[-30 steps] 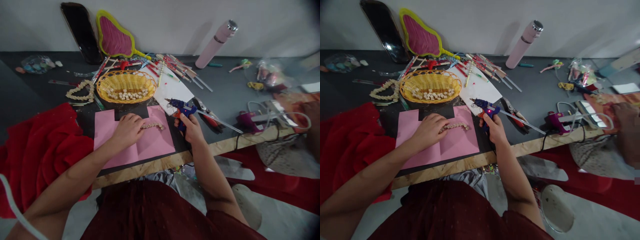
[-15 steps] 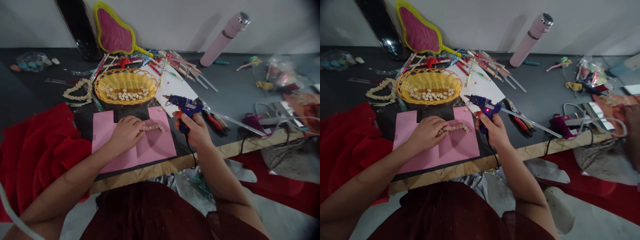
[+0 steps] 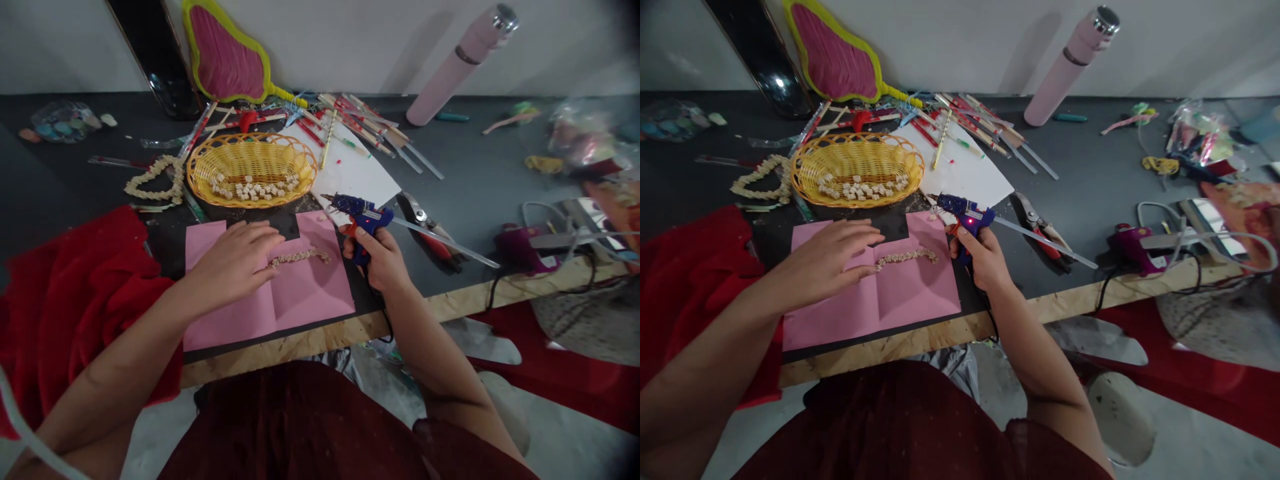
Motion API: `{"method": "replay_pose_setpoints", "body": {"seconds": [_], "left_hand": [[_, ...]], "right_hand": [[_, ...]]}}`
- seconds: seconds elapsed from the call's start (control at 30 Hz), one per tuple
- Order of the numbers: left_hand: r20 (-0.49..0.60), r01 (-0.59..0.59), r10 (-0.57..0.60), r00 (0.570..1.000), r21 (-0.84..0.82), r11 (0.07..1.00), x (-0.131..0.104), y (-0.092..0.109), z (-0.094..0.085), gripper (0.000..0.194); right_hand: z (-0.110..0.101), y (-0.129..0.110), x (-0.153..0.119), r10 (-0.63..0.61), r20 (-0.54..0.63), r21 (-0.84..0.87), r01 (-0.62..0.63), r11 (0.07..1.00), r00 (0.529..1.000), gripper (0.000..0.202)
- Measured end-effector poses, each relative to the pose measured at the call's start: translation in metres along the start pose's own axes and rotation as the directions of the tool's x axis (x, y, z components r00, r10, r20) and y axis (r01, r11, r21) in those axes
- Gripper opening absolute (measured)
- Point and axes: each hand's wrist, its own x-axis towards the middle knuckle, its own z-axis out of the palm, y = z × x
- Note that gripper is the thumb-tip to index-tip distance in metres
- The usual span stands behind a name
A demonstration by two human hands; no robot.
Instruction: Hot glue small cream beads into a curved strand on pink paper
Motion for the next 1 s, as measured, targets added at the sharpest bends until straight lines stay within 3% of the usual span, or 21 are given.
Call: {"method": "replay_pose_setpoints", "body": {"seconds": [0.1, 0.4, 0.53, 0.67, 1.0], "left_hand": [[-0.037, -0.007, 0.007, 0.999, -0.006, 1.0, -0.003, -0.008, -0.003, 0.028], [0.013, 0.006, -0.007, 1.0, 0.074, 0.997, 0.001, -0.016, 0.008, 0.016], [-0.061, 0.051, -0.047, 0.997, 0.065, 0.997, 0.006, -0.011, 0.023, 0.018], [-0.065, 0.056, -0.049, 0.997, 0.104, 0.993, 0.01, 0.001, 0.036, 0.025], [-0.139, 0.078, -0.067, 0.988, 0.075, 0.994, 0.011, 0.007, 0.046, 0.025]], "right_hand": [[0.001, -0.002, 0.0, 0.015, -0.006, 0.027, -0.014, 1.0, 1.0, 0.032], [0.003, -0.005, 0.001, 0.043, -0.013, 0.073, -0.042, 0.996, 0.999, 0.036], [0.004, -0.005, 0.001, 0.033, -0.02, 0.054, -0.032, 0.998, 0.999, 0.039], [0.003, -0.006, 0.0, 0.019, -0.005, 0.036, -0.019, 0.999, 1.0, 0.038], [-0.01, -0.019, -0.035, 0.016, 0.149, -0.116, 0.001, 0.993, 0.989, 0.034]]}}
